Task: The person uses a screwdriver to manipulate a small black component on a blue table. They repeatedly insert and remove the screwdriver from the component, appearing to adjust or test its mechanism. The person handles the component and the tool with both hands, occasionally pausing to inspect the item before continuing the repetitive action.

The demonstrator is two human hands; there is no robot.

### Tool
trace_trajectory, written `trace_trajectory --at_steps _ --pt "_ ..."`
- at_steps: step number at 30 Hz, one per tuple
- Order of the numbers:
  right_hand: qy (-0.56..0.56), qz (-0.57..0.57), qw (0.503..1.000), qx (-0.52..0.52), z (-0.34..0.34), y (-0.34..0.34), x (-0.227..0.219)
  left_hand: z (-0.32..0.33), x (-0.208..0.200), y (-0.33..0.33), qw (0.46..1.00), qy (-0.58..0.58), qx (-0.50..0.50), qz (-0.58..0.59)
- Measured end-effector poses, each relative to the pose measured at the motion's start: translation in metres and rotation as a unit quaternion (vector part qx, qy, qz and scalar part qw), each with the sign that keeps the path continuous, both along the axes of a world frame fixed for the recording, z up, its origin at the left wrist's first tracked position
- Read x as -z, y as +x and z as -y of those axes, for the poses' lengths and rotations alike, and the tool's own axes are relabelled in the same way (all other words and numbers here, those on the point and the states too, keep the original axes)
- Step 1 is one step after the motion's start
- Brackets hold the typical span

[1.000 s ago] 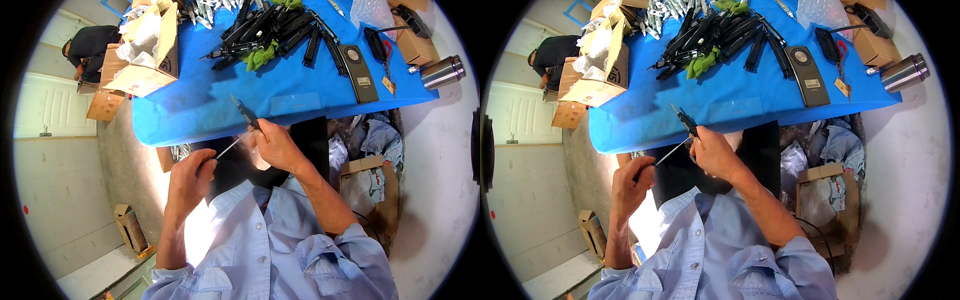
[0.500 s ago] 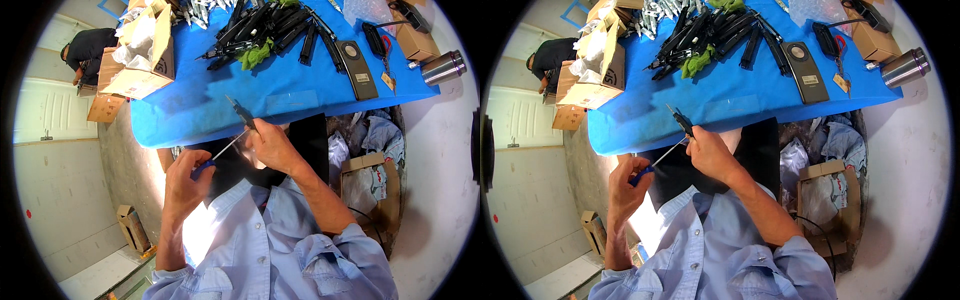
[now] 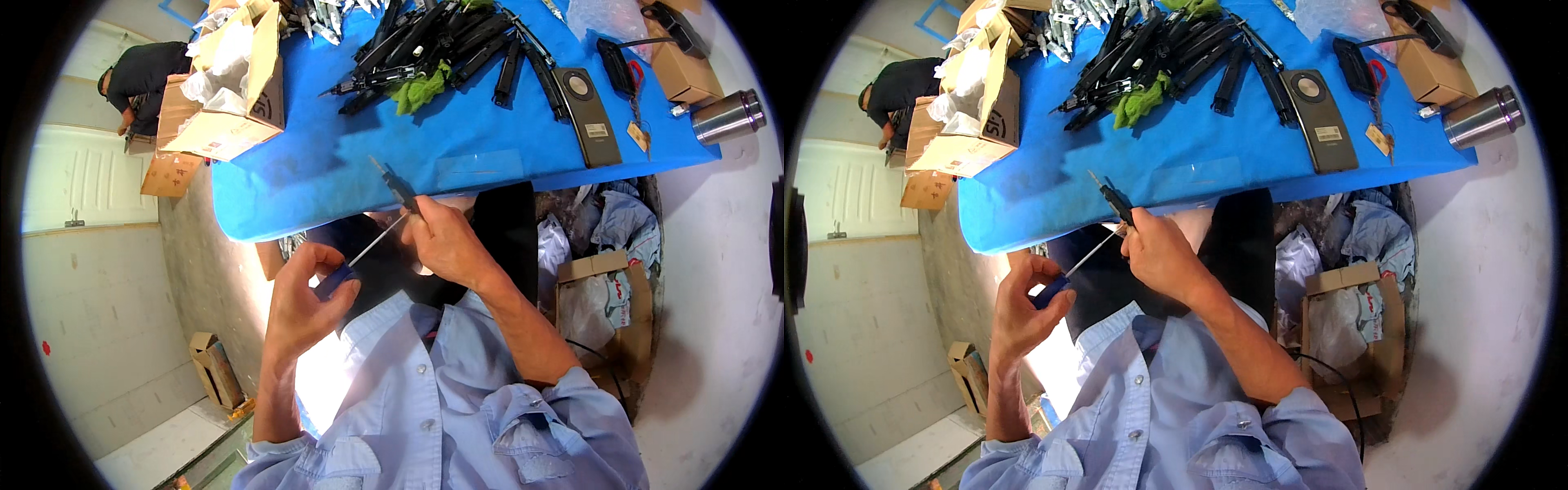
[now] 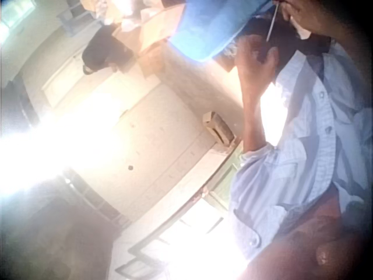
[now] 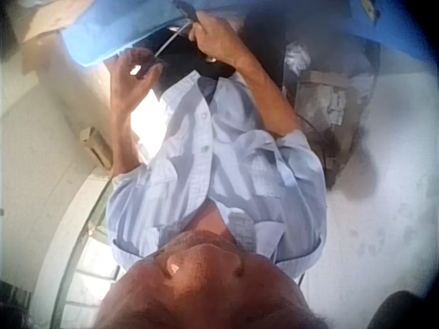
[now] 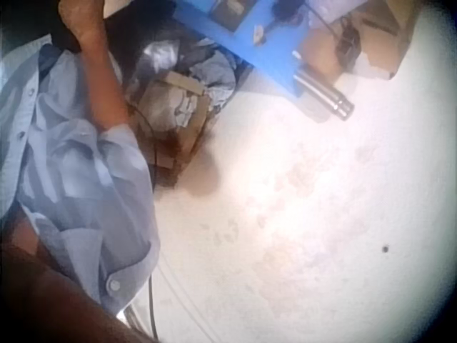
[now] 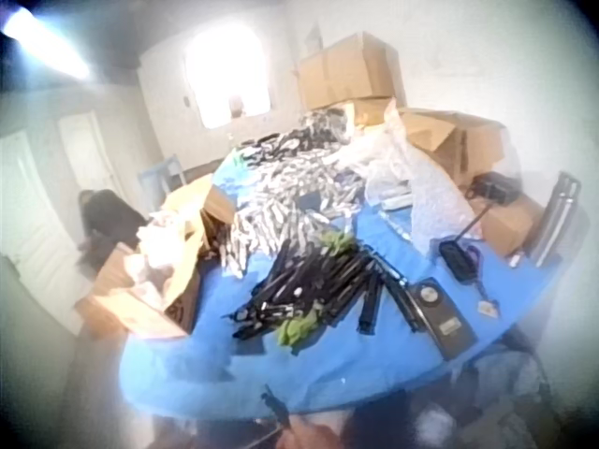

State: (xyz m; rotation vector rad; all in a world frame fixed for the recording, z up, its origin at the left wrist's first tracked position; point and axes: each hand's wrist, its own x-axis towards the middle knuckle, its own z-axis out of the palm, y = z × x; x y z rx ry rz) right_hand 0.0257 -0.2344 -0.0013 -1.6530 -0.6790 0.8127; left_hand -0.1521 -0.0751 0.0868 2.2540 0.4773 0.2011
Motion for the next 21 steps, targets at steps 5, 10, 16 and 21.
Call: trace_trajectory --at_steps 5,10,16,21 --pt "0.008 0.015 1.0 0.01 -0.001 -0.001 0.004 0.007 -0.01 0.002 0.997 0.074 -0.024 -0.028" --pt "0.007 0.006 1.0 0.016 -0.003 -0.002 0.001 0.01 -0.014 0.002 0.995 0.089 -0.025 -0.046" --pt "0.004 0.013 1.0 0.005 -0.002 -0.001 0.003 -0.003 -0.019 0.008 0.974 -0.154 -0.101 -0.131" --pt "-0.009 0.016 1.0 -0.005 -0.002 0.0 0.005 -0.003 -0.008 0.006 0.999 0.031 0.014 -0.002"
